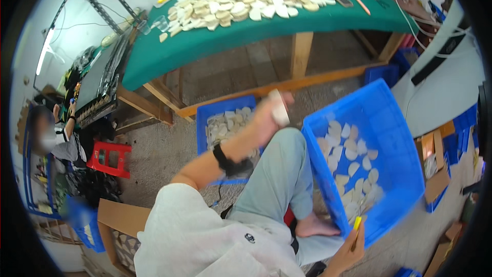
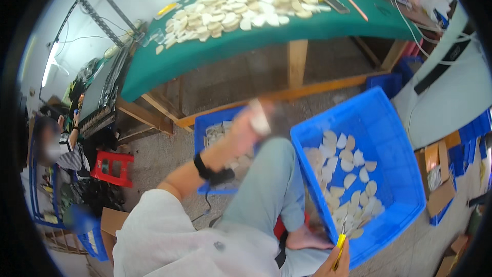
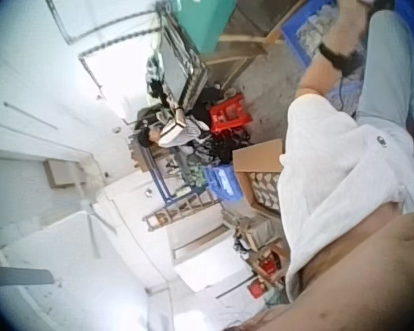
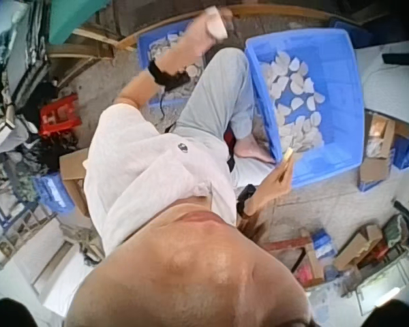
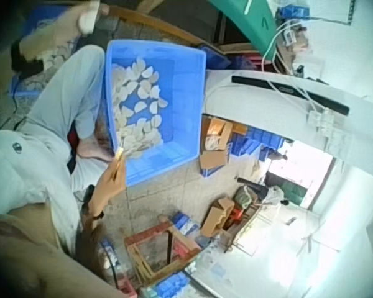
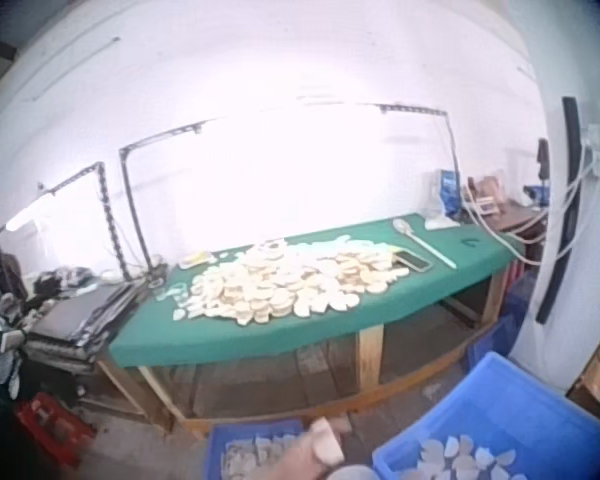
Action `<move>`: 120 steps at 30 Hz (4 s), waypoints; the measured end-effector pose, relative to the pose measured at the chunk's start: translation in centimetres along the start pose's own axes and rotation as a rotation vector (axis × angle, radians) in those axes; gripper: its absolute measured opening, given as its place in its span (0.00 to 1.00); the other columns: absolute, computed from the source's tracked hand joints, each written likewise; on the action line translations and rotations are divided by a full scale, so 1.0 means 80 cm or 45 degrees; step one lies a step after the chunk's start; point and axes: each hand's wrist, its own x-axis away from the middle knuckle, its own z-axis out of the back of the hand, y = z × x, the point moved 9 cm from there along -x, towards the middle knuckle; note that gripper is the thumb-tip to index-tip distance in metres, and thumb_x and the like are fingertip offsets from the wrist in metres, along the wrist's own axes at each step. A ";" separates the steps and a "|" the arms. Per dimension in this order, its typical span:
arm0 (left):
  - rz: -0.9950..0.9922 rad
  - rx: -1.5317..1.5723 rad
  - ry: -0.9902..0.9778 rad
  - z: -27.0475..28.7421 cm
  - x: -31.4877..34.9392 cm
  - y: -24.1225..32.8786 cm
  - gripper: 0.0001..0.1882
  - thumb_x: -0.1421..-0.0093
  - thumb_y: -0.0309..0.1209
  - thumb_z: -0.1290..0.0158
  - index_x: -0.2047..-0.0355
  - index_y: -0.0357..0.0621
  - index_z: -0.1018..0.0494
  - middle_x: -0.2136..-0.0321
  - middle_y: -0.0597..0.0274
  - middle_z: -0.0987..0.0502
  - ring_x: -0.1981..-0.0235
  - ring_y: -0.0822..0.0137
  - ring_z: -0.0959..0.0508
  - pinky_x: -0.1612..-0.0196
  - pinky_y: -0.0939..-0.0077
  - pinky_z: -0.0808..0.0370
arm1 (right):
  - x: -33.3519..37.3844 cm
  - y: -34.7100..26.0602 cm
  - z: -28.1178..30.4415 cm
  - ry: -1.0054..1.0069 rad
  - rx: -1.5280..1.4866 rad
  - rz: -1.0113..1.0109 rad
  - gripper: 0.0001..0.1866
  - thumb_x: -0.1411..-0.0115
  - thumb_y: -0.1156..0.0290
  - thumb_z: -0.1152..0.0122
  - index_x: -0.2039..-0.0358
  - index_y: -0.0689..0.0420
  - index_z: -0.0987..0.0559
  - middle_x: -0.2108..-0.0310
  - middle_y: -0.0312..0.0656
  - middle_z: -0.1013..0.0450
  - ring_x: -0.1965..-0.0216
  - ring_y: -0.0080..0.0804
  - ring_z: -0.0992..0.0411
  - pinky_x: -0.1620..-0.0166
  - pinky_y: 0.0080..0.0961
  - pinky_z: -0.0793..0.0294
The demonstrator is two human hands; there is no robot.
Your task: Scrape and deburr small white semi-circular objects and sort them into bins.
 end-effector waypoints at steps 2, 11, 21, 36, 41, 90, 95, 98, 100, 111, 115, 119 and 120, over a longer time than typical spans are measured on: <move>-0.390 -0.066 0.228 0.002 -0.063 0.162 0.16 0.38 0.43 0.58 0.56 0.46 0.33 0.65 0.66 0.29 0.65 0.71 0.28 0.63 0.72 0.29 | -0.007 -0.039 0.000 -0.030 0.021 0.037 0.14 0.40 0.74 0.50 0.56 0.69 0.27 0.60 0.52 0.26 0.61 0.37 0.27 0.58 0.26 0.30; -0.395 -0.455 0.214 -0.010 -0.152 0.231 0.22 0.37 0.46 0.62 0.56 0.41 0.31 0.67 0.62 0.28 0.63 0.70 0.33 0.58 0.68 0.37 | -0.010 -0.062 0.005 0.015 0.018 0.060 0.14 0.40 0.72 0.48 0.58 0.68 0.26 0.60 0.53 0.27 0.61 0.42 0.27 0.57 0.29 0.29; -0.163 -1.408 -0.693 -0.149 -0.098 -0.077 0.25 0.44 0.24 0.59 0.43 0.41 0.43 0.57 0.54 0.30 0.73 0.71 0.28 0.64 0.77 0.29 | -0.020 0.020 0.034 0.196 -0.107 -0.177 0.14 0.43 0.76 0.47 0.56 0.65 0.26 0.62 0.47 0.25 0.66 0.27 0.28 0.63 0.20 0.31; -0.190 -2.619 -1.594 -0.259 -0.043 -0.556 0.20 0.53 0.30 0.48 0.58 0.35 0.31 0.57 0.47 0.32 0.52 0.49 0.32 0.55 0.58 0.29 | 0.048 0.193 0.116 0.570 -0.258 -0.604 0.14 0.42 0.74 0.47 0.55 0.62 0.25 0.64 0.46 0.25 0.68 0.23 0.28 0.67 0.18 0.31; -0.249 -2.826 -1.793 -0.205 -0.032 -0.596 0.22 0.54 0.30 0.43 0.59 0.35 0.32 0.55 0.48 0.32 0.51 0.52 0.33 0.55 0.64 0.28 | 0.067 0.242 0.126 0.655 -0.341 -0.735 0.14 0.42 0.75 0.47 0.54 0.61 0.25 0.64 0.45 0.25 0.68 0.22 0.28 0.67 0.17 0.31; -0.327 -1.048 -1.012 -0.276 0.180 -0.116 0.22 0.50 0.37 0.45 0.59 0.37 0.36 0.68 0.54 0.31 0.68 0.57 0.31 0.65 0.69 0.35 | 0.013 -0.044 0.042 0.051 -0.066 0.354 0.16 0.49 0.71 0.38 0.58 0.59 0.24 0.81 0.38 0.33 0.82 0.26 0.38 0.79 0.20 0.40; -0.471 -1.122 -1.002 -0.277 0.179 -0.108 0.22 0.50 0.39 0.43 0.61 0.38 0.35 0.70 0.54 0.31 0.69 0.56 0.32 0.66 0.69 0.35 | 0.015 -0.049 0.040 0.041 -0.021 0.398 0.19 0.51 0.72 0.37 0.57 0.59 0.24 0.81 0.38 0.34 0.83 0.26 0.38 0.80 0.20 0.41; -0.502 -1.148 -0.992 -0.276 0.181 -0.107 0.21 0.50 0.40 0.44 0.62 0.38 0.34 0.71 0.54 0.31 0.70 0.56 0.32 0.67 0.69 0.35 | 0.016 -0.050 0.040 0.043 -0.019 0.414 0.19 0.51 0.72 0.37 0.57 0.59 0.24 0.81 0.38 0.34 0.83 0.26 0.38 0.80 0.20 0.41; -0.496 -1.158 -0.982 -0.277 0.181 -0.106 0.21 0.49 0.40 0.44 0.63 0.38 0.34 0.71 0.54 0.31 0.70 0.56 0.32 0.67 0.69 0.35 | 0.017 -0.049 0.040 0.040 -0.020 0.412 0.18 0.51 0.72 0.37 0.57 0.58 0.23 0.82 0.37 0.35 0.84 0.26 0.39 0.80 0.21 0.41; -0.420 -1.130 -0.968 -0.272 0.181 -0.105 0.17 0.49 0.37 0.44 0.67 0.36 0.33 0.74 0.53 0.32 0.74 0.57 0.33 0.70 0.70 0.37 | 0.025 -0.054 0.035 0.061 0.077 0.443 0.17 0.49 0.70 0.38 0.57 0.58 0.23 0.82 0.36 0.35 0.84 0.28 0.39 0.81 0.22 0.42; -0.485 -1.116 -0.943 -0.269 0.181 -0.104 0.16 0.50 0.37 0.43 0.70 0.36 0.32 0.76 0.55 0.32 0.75 0.58 0.34 0.71 0.70 0.37 | 0.026 -0.056 0.033 0.059 0.088 0.433 0.17 0.49 0.70 0.38 0.57 0.58 0.23 0.82 0.36 0.35 0.85 0.28 0.39 0.81 0.22 0.41; -0.738 -1.240 -0.916 -0.272 0.184 -0.095 0.17 0.53 0.39 0.41 0.72 0.38 0.32 0.77 0.57 0.32 0.76 0.59 0.34 0.73 0.71 0.37 | 0.027 -0.053 0.030 0.079 0.052 0.356 0.16 0.49 0.71 0.38 0.58 0.59 0.23 0.81 0.37 0.35 0.84 0.27 0.39 0.80 0.21 0.41; -0.751 -1.277 -0.898 -0.271 0.183 -0.095 0.18 0.54 0.40 0.41 0.73 0.39 0.31 0.78 0.57 0.32 0.77 0.59 0.34 0.74 0.71 0.37 | 0.027 -0.049 0.029 0.076 -0.004 0.316 0.16 0.49 0.72 0.38 0.58 0.59 0.23 0.81 0.37 0.35 0.84 0.27 0.39 0.80 0.21 0.41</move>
